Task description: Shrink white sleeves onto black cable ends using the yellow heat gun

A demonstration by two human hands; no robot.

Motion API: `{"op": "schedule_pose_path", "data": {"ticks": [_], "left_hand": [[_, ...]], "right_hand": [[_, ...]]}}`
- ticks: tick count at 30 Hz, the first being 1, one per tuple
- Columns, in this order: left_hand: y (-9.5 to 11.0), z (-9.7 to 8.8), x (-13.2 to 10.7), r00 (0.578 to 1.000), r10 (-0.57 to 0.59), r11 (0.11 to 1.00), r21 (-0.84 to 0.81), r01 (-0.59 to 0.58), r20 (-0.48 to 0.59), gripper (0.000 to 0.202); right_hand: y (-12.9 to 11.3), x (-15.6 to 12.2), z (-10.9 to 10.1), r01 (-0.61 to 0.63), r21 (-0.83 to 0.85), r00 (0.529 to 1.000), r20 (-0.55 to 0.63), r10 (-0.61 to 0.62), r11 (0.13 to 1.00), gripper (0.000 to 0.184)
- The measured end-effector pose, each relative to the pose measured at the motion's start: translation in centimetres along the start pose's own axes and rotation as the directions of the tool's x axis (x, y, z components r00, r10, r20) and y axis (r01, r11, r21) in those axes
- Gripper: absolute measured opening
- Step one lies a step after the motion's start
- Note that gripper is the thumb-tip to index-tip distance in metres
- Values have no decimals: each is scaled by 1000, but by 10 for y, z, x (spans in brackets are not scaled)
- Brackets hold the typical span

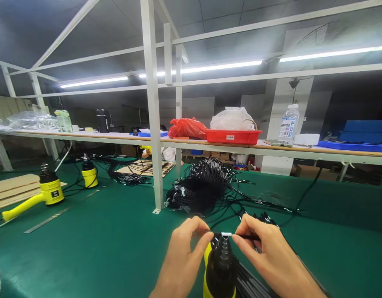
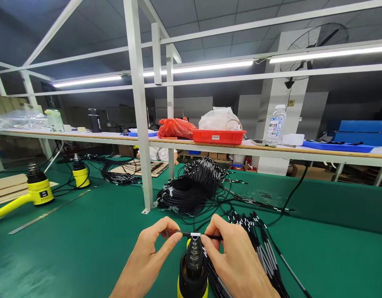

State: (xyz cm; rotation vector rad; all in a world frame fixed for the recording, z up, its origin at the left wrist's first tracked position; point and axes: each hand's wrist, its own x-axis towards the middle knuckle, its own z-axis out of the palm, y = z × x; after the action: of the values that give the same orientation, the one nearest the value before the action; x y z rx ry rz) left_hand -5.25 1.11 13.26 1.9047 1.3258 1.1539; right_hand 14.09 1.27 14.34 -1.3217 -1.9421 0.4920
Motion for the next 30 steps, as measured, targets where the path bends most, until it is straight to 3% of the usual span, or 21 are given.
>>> {"op": "schedule_pose_path", "data": {"ticks": [10,18,25,30], "left_hand": [[4,-3,-1,1000,26,1000,15,-26,-3,15],[0,0,1,999,-5,984,177,-4,51,44],[2,-2,2,998,49,998,45,-51,50,31],[3,-2,1,996,70,997,37,-72,47,19]], "right_hand": [[2,-6,-11,15,-23,999,41,-14,1000,30],[1,-8,-14,39,-32,999,14,-39,999,28],[2,-5,-14,6,56,1000,17,-7,998,22],[2,-3,-14,7,48,1000,-20,-6,999,20]]}}
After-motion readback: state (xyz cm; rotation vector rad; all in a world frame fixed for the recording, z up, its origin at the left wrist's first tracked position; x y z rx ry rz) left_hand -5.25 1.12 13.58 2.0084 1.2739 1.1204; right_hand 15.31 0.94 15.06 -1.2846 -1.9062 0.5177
